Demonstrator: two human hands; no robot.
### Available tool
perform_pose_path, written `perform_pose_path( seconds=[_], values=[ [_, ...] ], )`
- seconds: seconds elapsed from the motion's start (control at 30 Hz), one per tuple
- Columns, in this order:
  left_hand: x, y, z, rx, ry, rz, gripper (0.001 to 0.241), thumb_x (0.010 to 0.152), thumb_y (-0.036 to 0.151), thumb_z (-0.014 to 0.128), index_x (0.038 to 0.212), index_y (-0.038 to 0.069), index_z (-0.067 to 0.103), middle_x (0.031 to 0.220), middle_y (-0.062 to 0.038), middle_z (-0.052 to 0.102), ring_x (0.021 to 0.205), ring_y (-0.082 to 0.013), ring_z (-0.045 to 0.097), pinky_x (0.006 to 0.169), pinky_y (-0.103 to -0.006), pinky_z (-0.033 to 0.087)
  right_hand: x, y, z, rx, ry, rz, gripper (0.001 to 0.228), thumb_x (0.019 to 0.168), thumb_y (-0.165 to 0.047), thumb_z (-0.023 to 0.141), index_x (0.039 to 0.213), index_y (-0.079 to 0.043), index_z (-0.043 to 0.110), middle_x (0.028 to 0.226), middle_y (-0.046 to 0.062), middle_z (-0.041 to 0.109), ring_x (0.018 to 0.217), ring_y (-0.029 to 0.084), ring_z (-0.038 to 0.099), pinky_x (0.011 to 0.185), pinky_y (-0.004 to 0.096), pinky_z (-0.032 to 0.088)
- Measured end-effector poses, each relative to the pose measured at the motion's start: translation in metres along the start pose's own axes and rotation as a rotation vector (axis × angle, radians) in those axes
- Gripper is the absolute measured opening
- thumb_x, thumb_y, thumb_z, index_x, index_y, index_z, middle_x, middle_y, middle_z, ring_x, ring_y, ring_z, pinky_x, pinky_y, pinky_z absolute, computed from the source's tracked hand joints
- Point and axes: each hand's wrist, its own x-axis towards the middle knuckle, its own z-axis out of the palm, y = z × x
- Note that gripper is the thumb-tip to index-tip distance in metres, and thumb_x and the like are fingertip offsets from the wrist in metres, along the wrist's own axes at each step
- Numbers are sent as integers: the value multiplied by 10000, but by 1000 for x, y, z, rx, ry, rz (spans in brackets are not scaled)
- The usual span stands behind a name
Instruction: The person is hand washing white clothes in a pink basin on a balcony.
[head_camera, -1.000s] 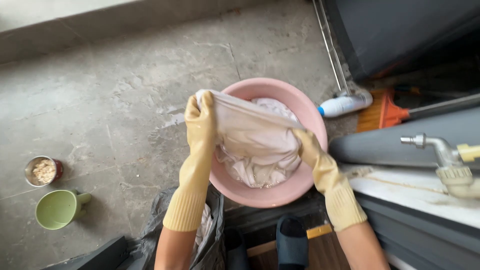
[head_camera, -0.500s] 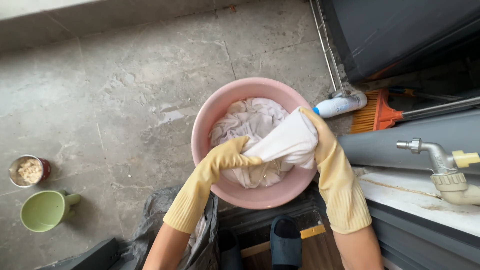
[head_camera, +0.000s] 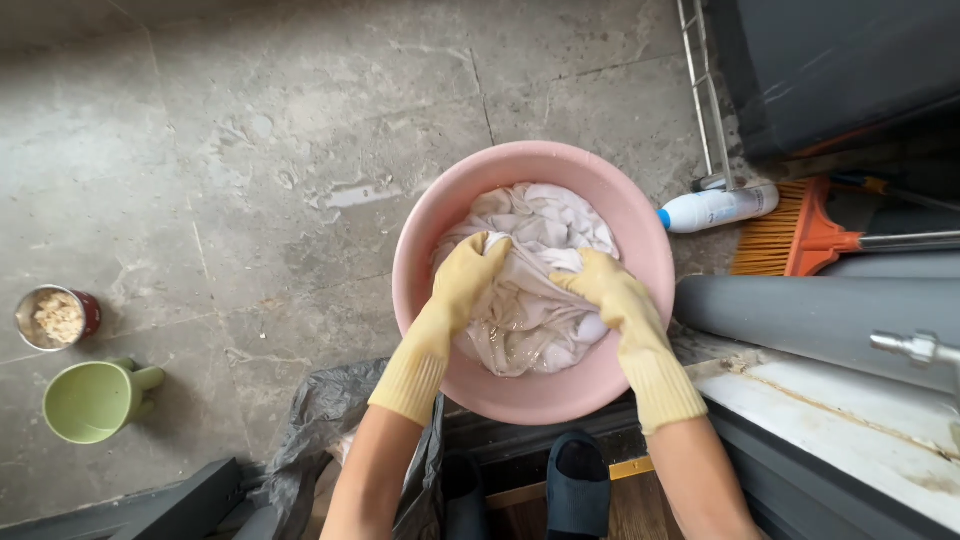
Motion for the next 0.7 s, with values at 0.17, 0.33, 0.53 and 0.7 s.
perform_pose_path(
  seconds=[0.17,0.33,0.53,0.7],
  values=[
    [46,-32,12,525,220,12,505,963,526,572,1252,117,635,993,-225,726,927,-402,685,829,-482,541,52,31,32,-543,293,-8,571,943,-504,701,1307,-78,588,1121,240,702,1038,430,666,872,497,533],
    [99,-108,47,759,351,155,460,1000,524,567,1109,79,611,837,-230,728,747,-426,694,724,-532,542,88,61,60,-577,330,-44,557,976,-499,651,1299,-56,553,1082,264,704,989,462,669,845,530,529],
    [88,-102,56,805,484,486,406,1003,453,629,906,59,618,776,-195,709,667,-405,693,619,-536,527,88,66,63,-468,367,-112,580,967,-402,649,1344,9,491,1185,311,650,1067,501,630,891,538,515],
    [29,-39,47,528,301,293,439,967,491,605,949,63,700,843,-193,736,809,-399,708,753,-498,537,16,25,54,-145,354,-375,574,1033,-345,616,1409,54,448,1336,336,558,1213,506,545,969,530,460]
  ],
)
